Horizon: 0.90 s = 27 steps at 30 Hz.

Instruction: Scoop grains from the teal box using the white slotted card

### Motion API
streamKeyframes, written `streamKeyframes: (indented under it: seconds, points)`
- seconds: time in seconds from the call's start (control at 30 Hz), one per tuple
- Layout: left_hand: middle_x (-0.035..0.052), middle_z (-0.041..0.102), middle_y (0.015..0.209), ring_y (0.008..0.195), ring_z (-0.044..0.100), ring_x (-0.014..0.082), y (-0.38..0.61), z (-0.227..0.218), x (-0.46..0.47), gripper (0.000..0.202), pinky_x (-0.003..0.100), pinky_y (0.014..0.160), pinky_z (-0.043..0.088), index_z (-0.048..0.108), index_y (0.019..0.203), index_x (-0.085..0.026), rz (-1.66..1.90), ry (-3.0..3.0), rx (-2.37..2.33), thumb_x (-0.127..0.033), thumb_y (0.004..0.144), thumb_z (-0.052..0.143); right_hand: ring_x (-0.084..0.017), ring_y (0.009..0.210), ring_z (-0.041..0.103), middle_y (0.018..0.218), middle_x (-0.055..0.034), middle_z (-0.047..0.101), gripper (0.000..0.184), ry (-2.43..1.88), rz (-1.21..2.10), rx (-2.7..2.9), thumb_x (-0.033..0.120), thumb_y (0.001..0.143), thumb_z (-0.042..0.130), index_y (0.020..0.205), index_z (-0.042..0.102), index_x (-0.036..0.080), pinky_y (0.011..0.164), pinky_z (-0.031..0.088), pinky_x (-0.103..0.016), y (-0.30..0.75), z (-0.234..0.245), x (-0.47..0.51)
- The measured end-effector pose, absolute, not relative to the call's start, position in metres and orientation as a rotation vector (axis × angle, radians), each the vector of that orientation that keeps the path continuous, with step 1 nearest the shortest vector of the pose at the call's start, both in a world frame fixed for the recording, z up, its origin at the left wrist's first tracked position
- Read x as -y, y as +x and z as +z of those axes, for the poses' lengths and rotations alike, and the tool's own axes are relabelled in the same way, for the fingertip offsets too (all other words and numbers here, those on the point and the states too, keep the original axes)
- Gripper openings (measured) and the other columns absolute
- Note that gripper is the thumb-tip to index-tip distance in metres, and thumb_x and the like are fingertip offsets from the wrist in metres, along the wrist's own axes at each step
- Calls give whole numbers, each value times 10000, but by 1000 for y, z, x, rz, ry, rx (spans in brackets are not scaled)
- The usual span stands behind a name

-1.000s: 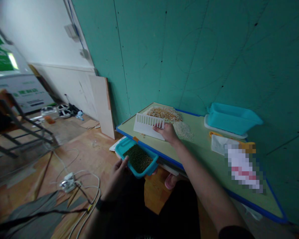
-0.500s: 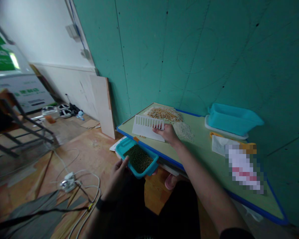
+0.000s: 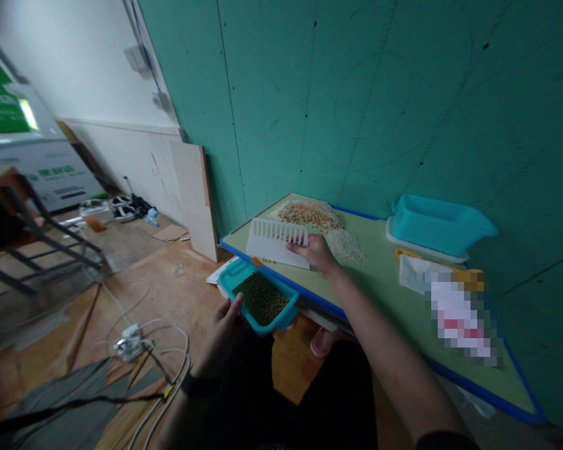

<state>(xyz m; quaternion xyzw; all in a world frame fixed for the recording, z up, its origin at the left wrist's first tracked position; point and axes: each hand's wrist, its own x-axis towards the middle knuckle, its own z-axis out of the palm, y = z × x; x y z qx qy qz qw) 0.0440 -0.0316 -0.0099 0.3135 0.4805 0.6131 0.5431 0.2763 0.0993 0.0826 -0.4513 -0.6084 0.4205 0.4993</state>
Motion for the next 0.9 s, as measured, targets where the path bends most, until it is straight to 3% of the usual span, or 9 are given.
streamKeyframes:
  seconds: [0.43, 0.73, 0.9]
  points:
    - [-53, 560, 520, 478, 511, 117, 47, -4, 28, 437, 234, 502, 422, 624, 677, -188, 1471, 667, -1082, -557, 665, 857, -259, 852, 749, 952, -88, 806, 421, -1087, 999, 1545, 490, 615, 873, 889, 802, 179, 794, 585, -384, 274, 83, -86]
    - [-52, 548, 531, 472, 492, 101, 48, -1, 29, 452, 220, 481, 383, 627, 709, -172, 1471, 663, -1070, -567, 675, 846, -307, 880, 772, 946, -57, 810, 240, -1184, 589, 1661, 443, 827, 737, 933, 818, 243, 797, 607, -392, 258, 79, -33]
    - [-45, 558, 535, 475, 500, 111, 49, -1, 29, 441, 229, 489, 394, 613, 700, -187, 1454, 667, -1064, -560, 680, 847, -310, 832, 774, 941, -54, 809, 226, -1249, 396, 1736, 457, 870, 698, 956, 818, 285, 746, 605, -376, 251, 74, -13]
